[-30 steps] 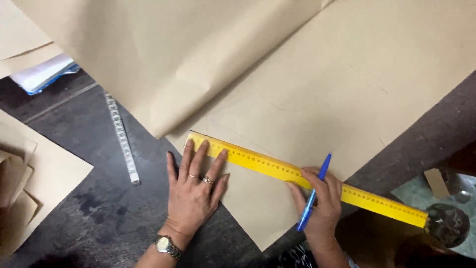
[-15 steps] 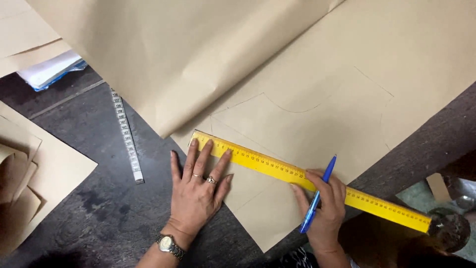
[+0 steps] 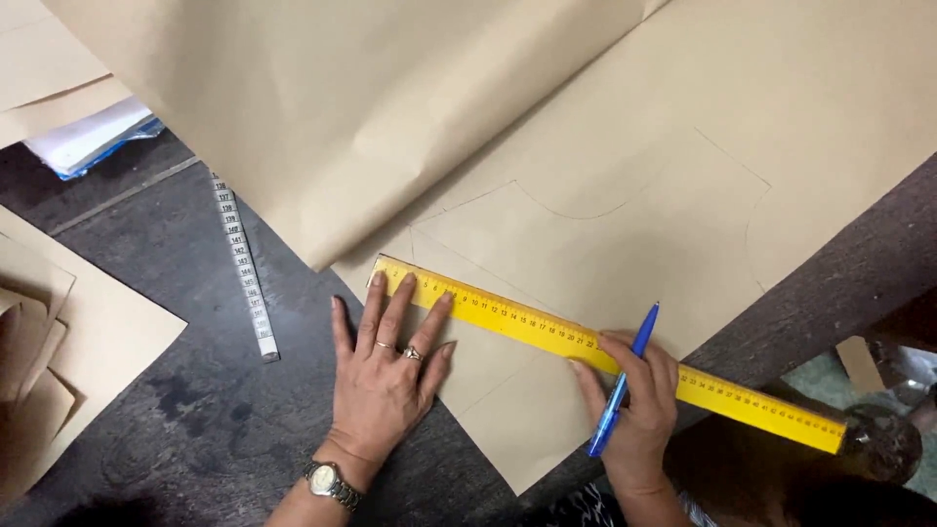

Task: Drawing lines and marking measurements on brown paper patterns using a ruler and a pen.

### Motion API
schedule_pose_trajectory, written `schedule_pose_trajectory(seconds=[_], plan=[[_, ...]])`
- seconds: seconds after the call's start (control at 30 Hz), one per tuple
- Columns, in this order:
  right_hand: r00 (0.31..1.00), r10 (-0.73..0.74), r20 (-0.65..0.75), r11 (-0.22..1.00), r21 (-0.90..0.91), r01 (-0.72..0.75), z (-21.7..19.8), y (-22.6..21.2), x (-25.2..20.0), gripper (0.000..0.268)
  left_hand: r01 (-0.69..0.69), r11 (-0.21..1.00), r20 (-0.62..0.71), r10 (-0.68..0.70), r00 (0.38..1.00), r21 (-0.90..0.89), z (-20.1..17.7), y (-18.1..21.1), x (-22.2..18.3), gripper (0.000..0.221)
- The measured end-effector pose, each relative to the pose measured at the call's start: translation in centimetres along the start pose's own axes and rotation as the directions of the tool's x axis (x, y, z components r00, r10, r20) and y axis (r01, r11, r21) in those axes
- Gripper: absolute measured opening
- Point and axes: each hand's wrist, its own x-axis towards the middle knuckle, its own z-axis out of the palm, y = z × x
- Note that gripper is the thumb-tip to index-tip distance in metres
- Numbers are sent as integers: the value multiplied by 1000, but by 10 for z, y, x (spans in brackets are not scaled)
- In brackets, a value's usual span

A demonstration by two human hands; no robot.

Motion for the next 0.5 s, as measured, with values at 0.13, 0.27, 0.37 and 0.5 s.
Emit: schedule_pose_trajectory(seconds=[0.13, 0.27, 0.37, 0.5], plan=[[999, 30, 32, 999, -24, -29, -1, 0, -3, 38, -3, 1000, 9, 3, 1000, 9, 0, 0, -1, 54], [1000, -9, 4, 1000, 1, 9, -1, -2, 2, 32, -12, 1000, -6, 12, 1000, 18, 1, 0, -1, 54], [1000, -11, 10, 1000, -1, 11, -1, -3, 2, 33, -8, 1000, 11, 8, 1000, 10, 1, -1, -1, 55], [999, 31, 34, 999, -15, -31, 0, -2, -1, 39, -8, 1000, 35, 8, 999, -1, 0, -2, -2, 58]])
